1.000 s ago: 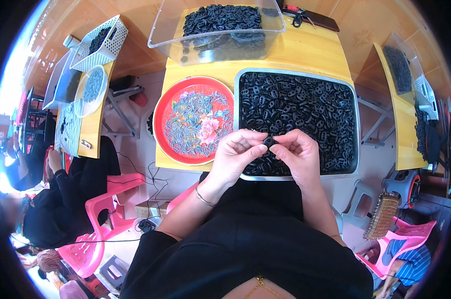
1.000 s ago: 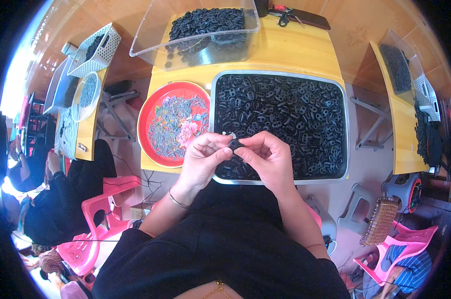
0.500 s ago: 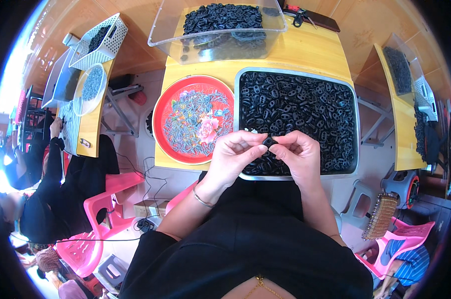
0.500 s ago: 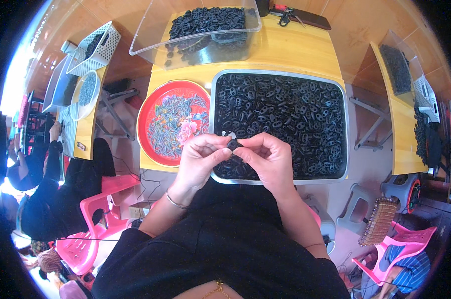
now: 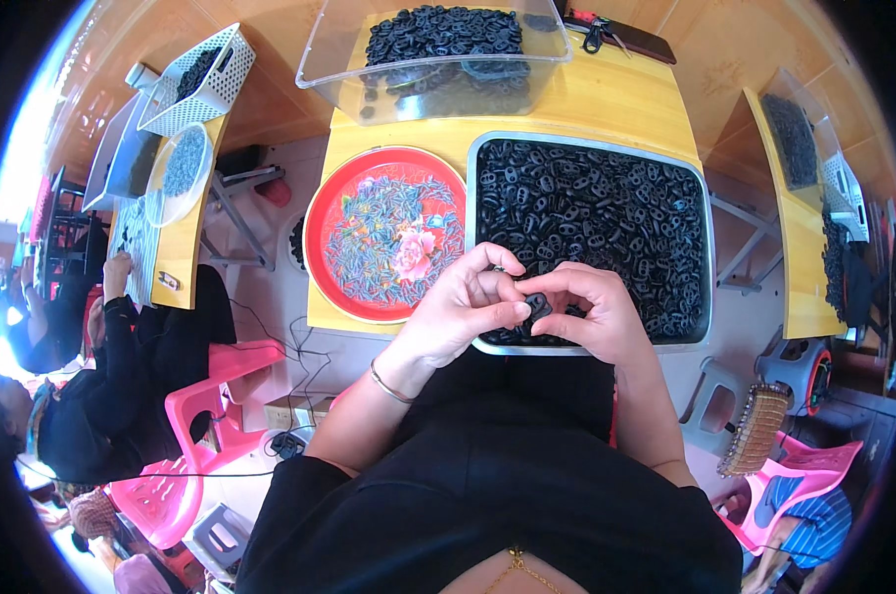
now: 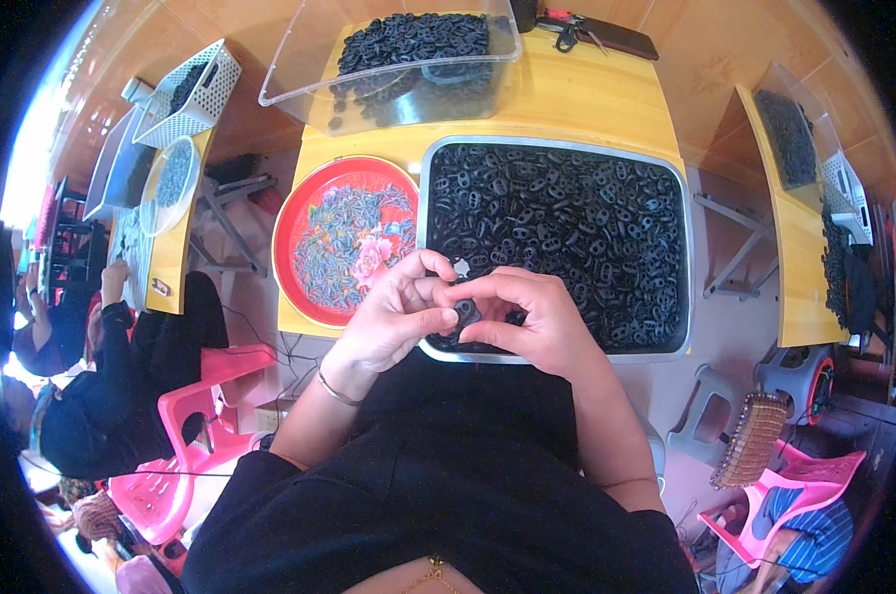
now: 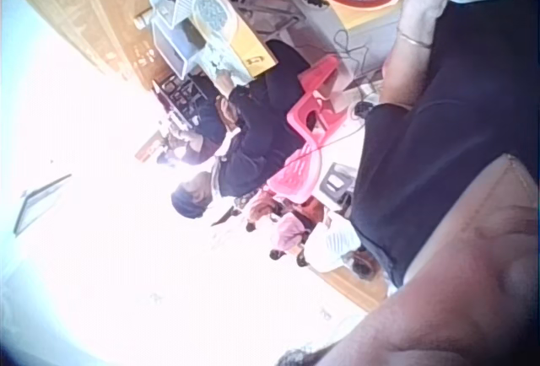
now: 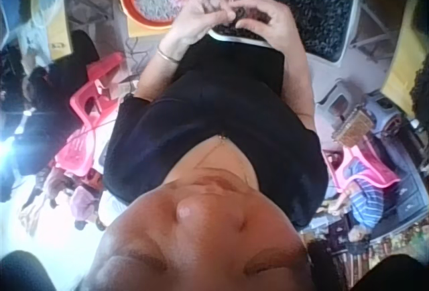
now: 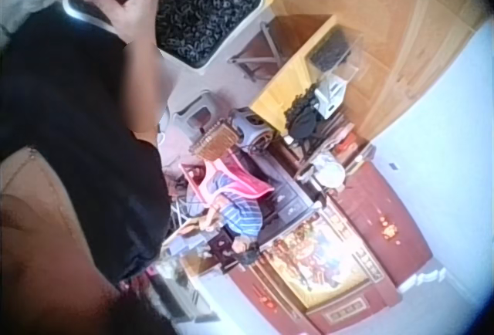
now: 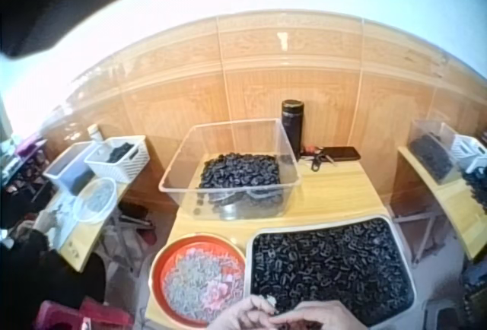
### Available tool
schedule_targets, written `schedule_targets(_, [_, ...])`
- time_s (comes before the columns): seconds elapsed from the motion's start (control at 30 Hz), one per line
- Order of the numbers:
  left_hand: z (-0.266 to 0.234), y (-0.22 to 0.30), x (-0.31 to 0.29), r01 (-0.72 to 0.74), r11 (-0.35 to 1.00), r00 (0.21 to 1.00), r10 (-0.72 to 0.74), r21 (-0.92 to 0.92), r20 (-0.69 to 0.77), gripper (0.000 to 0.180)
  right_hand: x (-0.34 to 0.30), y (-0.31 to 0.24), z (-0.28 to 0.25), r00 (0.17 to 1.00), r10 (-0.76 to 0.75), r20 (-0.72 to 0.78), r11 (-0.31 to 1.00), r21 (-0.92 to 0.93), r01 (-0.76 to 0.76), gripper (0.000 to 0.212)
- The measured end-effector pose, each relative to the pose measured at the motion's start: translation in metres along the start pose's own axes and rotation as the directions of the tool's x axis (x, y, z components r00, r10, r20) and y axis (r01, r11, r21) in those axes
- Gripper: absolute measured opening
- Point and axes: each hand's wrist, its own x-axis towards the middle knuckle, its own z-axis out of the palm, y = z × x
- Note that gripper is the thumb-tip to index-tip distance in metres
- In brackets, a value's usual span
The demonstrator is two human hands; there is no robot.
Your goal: The person sits at a yellow table and repeatedly picks small black plastic components from a large tray and colorful pins from a red plate. They insert the pins into the plastic components by hand and place the assembled units into a clear plastic container.
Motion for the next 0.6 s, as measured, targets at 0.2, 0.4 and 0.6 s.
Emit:
schedule_targets(0.2, [-0.005,0.003,-0.001,0.125,0.992,0.99,-0.125,0.002,0.066,0.039,-0.007,0.011,0.01,0.995,0.096,0.001,0.976,0.195,-0.094,0.027])
schedule_targets(0.4, [-0.008,0.015,0.011,0.051,0.993,0.997,-0.058,0.104,0.056,0.034,-0.005,0.013,0.012,0.994,0.093,-0.059,0.936,0.345,-0.067,0.042])
schedule_targets(0.6, [-0.027,0.11,0.089,-0.435,0.597,0.805,0.593,0.674,-0.005,0.01,-0.005,0.019,0.007,0.961,0.15,-0.232,0.935,0.348,-0.062,0.036])
